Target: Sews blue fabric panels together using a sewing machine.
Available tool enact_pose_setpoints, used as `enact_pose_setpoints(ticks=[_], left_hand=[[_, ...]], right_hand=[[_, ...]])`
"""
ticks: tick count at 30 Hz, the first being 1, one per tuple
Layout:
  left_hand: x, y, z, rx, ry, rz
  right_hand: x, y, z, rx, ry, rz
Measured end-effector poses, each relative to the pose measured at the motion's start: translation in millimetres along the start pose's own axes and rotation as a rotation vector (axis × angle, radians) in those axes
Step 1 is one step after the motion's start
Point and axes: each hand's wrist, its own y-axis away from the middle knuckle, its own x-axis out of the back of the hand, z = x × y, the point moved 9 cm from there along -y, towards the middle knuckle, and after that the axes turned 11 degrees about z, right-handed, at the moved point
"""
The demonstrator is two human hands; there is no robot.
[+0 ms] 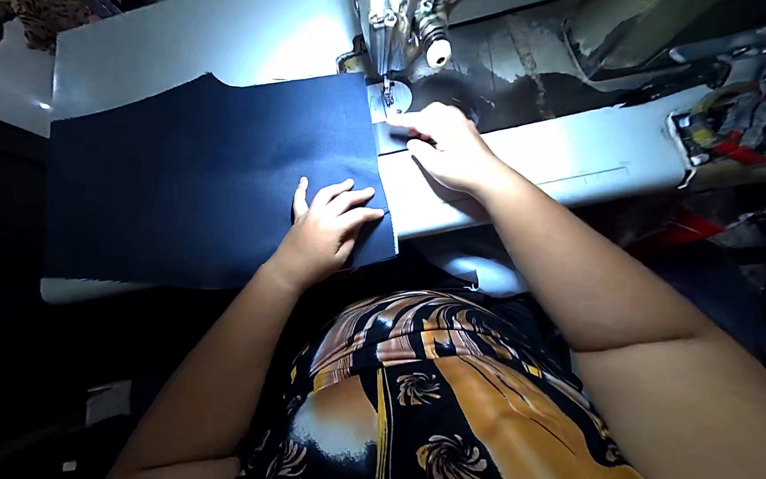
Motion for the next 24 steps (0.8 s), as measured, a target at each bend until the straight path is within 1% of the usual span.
enact_pose_setpoints(ticks=[3, 6, 14, 18, 21, 24], left_hand=[[3.1, -12.2, 9.8, -0.018, -0.03, 0.035], [3.3, -23.2, 5.4, 0.003, -0.041, -0.029], [-5.9, -30.7, -7.6, 0.032, 0.109, -0.111], [-10.9, -29.4, -17.1, 0.049, 0.273, -0.123], [-11.9, -29.8, -18.5, 0.05, 0.291, -0.136], [-11.7, -29.4, -18.3, 0.05, 0.279, -0.136]], right_hand=[[-24.1, -11.7, -18.8, 0.053, 0.197, -0.067], [-30.3, -14.8, -17.9, 0.036, 0.332, -0.046], [-27.6, -13.0, -16.0, 0.016, 0.379, -0.035], [-28.8, -13.3, -15.7, 0.017, 0.362, -0.044], [-27.4, -12.9, -15.1, 0.038, 0.333, -0.031], [-27.1, -12.3, -12.5, 0.027, 0.318, -0.055]])
